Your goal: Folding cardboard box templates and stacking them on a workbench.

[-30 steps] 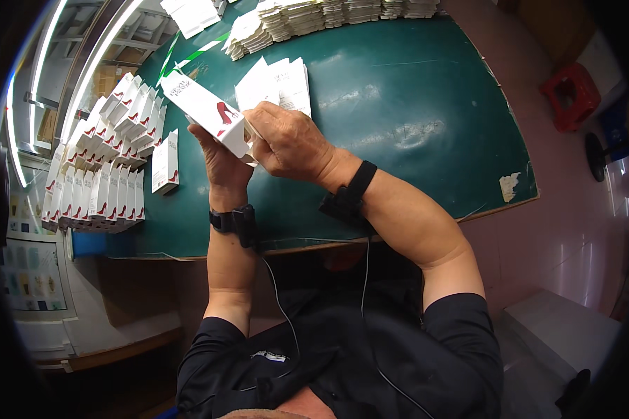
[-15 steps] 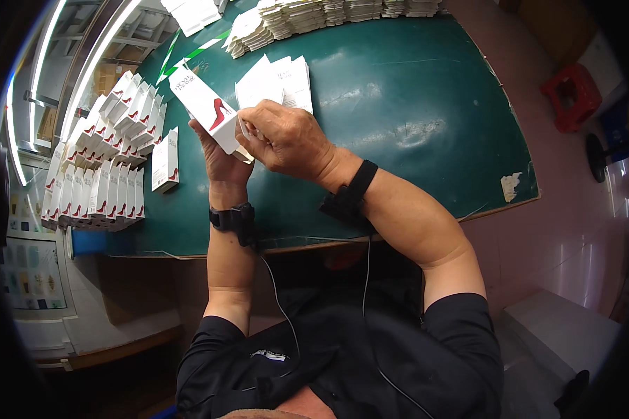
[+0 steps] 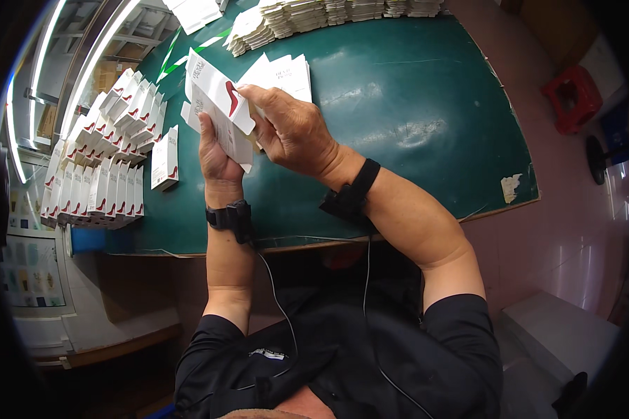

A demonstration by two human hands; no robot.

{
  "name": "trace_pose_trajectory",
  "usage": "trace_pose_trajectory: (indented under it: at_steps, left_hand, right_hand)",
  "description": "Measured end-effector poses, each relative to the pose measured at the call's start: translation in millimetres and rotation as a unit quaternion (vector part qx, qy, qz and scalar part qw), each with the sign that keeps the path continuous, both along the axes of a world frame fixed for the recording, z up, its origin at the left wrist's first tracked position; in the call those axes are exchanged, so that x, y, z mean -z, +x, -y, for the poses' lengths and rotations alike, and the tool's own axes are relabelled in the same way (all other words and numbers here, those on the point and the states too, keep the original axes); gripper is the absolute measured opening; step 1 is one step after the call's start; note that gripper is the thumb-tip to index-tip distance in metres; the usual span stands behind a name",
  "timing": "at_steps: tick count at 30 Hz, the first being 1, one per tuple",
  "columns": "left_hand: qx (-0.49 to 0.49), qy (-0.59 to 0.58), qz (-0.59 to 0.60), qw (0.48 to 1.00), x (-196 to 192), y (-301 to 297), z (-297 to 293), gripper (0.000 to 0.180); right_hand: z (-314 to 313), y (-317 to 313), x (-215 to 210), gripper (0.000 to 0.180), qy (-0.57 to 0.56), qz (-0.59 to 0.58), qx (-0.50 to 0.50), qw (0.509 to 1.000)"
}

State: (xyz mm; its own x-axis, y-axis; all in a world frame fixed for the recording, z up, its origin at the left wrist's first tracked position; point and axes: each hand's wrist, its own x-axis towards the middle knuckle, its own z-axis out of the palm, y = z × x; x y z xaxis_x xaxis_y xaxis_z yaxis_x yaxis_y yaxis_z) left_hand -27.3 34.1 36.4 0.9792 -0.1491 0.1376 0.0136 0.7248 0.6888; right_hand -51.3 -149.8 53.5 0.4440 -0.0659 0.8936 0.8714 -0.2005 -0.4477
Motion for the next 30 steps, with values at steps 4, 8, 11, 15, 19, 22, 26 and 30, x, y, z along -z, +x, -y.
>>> trace_pose_trajectory:
  at_steps: [4, 8, 11, 15, 19, 22, 26, 30]
  left_hand:
    - [-0.029, 0.017, -0.003, 0.999, -0.2, 1.8, -1.5, 0.065]
    - [-0.057, 0.027, 0.001, 0.998, -3.4, 1.3, -4.9, 0.063]
    - [-0.069, 0.046, 0.019, 0.996, -8.3, 0.3, -4.4, 0.062]
    - [-0.087, 0.086, 0.038, 0.992, -13.5, -4.2, -7.6, 0.063]
    - [-0.111, 0.126, 0.061, 0.984, -12.4, -1.8, -9.7, 0.069]
    - [-0.102, 0.108, 0.065, 0.987, -11.8, -2.4, -6.7, 0.073]
    - [-0.096, 0.163, 0.096, 0.977, -5.5, -3.7, -2.7, 0.076]
    - [-0.104, 0.104, 0.108, 0.983, -10.5, -9.7, 4.2, 0.071]
  right_hand:
    - [7.9, -6.5, -2.8, 0.040, 0.007, -0.065, -0.054, 0.996]
    - [19.9, -5.5, -5.8, 0.035, -0.016, -0.072, -0.079, 0.994]
    - [12.2, 0.4, 0.4, 0.035, -0.015, -0.074, -0.035, 0.997]
    - [10.2, -0.5, -3.1, 0.035, -0.005, -0.182, -0.065, 0.981]
    - [10.5, -0.9, -2.8, 0.037, 0.001, -0.238, -0.099, 0.966]
    - [9.7, -1.0, -4.8, 0.038, -0.027, -0.200, -0.084, 0.976]
    - [5.4, -5.0, -8.7, 0.041, -0.085, -0.112, -0.032, 0.990]
    - [3.1, -9.2, -10.3, 0.040, -0.090, -0.125, -0.038, 0.987]
